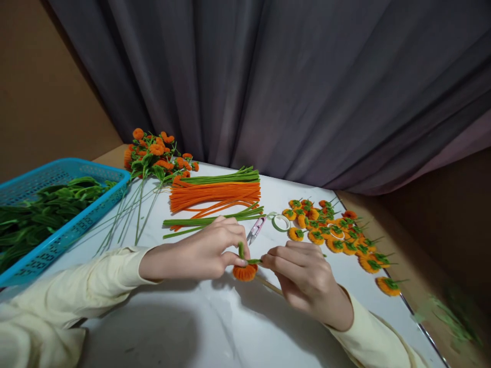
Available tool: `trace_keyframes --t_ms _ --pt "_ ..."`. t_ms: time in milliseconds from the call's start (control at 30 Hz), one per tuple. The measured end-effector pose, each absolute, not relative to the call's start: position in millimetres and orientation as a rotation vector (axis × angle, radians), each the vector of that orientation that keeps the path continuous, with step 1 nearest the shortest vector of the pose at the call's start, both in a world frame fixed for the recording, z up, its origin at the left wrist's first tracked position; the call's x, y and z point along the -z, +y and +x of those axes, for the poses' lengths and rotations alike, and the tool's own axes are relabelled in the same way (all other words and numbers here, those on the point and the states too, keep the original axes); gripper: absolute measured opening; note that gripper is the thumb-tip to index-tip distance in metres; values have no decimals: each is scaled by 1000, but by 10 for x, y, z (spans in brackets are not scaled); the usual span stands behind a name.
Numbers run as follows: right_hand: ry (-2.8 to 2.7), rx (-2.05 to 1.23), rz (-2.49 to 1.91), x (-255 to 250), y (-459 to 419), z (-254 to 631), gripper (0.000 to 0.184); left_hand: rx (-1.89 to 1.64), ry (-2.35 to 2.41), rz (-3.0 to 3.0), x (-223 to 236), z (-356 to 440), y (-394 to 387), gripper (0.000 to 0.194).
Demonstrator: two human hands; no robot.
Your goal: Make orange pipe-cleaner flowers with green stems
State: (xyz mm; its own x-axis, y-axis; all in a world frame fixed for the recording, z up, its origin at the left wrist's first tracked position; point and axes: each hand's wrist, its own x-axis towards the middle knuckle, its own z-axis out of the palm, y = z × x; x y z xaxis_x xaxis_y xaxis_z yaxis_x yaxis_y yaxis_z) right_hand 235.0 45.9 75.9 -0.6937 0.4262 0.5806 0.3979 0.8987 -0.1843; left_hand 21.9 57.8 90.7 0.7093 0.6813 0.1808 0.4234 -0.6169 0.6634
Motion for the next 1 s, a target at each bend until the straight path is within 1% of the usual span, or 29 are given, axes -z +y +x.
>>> trace_keyframes --t_ms 67,133,200,267,333,400,500,567,633,700,767,800,833,900,967,1000 --pt "-2418 -215 -670 -801 474 2359 26 -605 852 2434 -902 212 545 19" --pt "-2427 -497 -779 -867 516 2384 22 -649 856 2550 -902 203 516 23" --pt "-2429 -905 -900 -939 581 2417 20 -684 822 2690 -906 199 488 26" --pt "-2361 -1406 -969 -985 652 2444 31 -703 744 2858 -907 202 465 28" --pt "-2181 -1884 -946 -984 710 2452 40 -728 668 3021 -905 211 450 26" --pt "-1935 -2238 -855 -937 746 2441 40 -766 624 3139 -902 218 441 26" --pt "-1641 -2531 -720 -834 759 2408 35 -822 575 3193 -906 221 437 31" --pt "-1519 -2608 -703 -784 748 2384 33 -847 538 3177 -911 219 437 33" --pt "-1460 -2593 -752 -765 725 2359 30 -829 537 3133 -911 218 440 33" --pt "-1477 -2504 -853 -774 686 2330 30 -785 566 3091 -901 219 447 34" --pt "-1629 -2316 -974 -796 620 2299 31 -748 592 3093 -883 220 458 35" --pt "-1778 -2171 -1032 -806 575 2285 32 -733 596 3104 -874 222 464 35" --pt "-1970 -1962 -1082 -812 523 2274 34 -708 596 3105 -867 224 470 33" --pt "-2403 -1362 -1110 -811 409 2260 33 -629 588 3060 -862 229 484 28" --pt "-2718 -697 -1020 -800 320 2261 22 -535 564 2945 -865 232 511 25" --pt "-2807 -457 -965 -795 296 2268 16 -490 553 2867 -866 230 535 25"
